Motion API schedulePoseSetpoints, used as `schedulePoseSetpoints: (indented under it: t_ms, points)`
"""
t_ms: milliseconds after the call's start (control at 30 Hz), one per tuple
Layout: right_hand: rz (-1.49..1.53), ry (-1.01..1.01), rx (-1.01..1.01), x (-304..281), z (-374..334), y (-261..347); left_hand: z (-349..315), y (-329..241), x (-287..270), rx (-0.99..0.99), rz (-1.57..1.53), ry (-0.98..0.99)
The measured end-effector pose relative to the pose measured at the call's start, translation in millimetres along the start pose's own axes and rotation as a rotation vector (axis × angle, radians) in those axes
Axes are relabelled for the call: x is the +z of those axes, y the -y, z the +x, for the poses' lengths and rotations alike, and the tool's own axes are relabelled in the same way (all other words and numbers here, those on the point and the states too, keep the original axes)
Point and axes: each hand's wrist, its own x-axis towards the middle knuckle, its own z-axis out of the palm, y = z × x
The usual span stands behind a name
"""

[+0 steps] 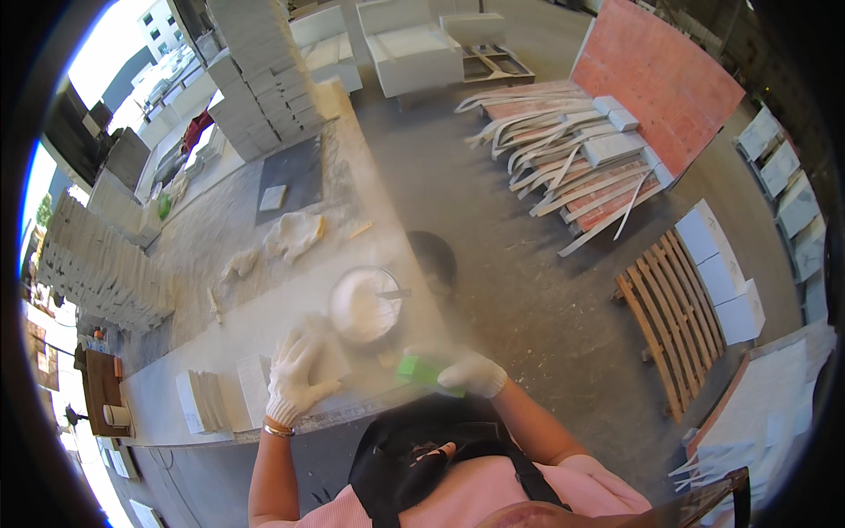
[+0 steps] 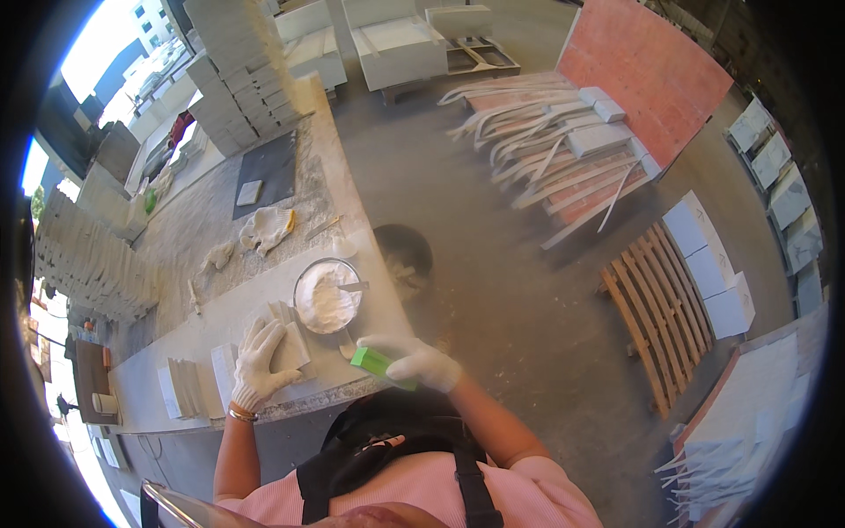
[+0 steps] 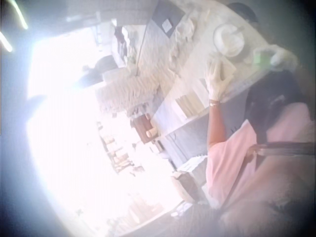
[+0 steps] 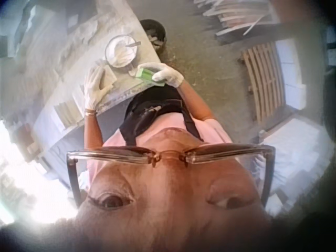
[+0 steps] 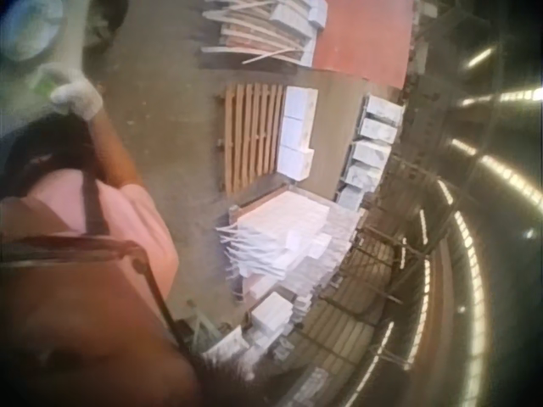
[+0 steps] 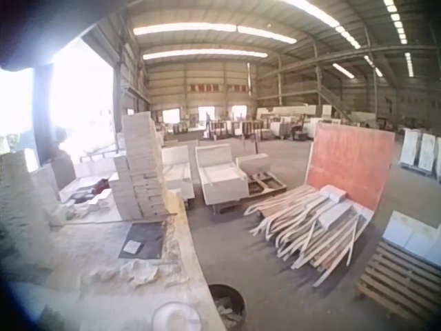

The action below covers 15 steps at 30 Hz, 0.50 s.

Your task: The person applies a white paste to rectangular tiles using a small metal spatula and a green plastic scraper. They spread the paste evenly on each tile, then stack the treated tiles on a nearby pile.

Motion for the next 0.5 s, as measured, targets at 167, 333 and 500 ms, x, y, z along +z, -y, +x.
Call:
schedulePoseSetpoints:
  t_ms: [167, 333, 500]
  points:
    - [-0.019, -0.123, -0.19, 11.8, -18.0, -6.9, 10.1, 9.0, -6.5, 0.023, -0.274, -0.039]
    - [0.088, -0.208, -0.347, 39.3, -38.7, -20.3, 58.5, 54.7, 2.8, -0.177, -0.086, -0.009]
    - [0.062, -0.262, -0.324, 58.3, -50.0, -31.7, 102.0, 89.5, 7.7, -0.327, -0.08, 0.326]
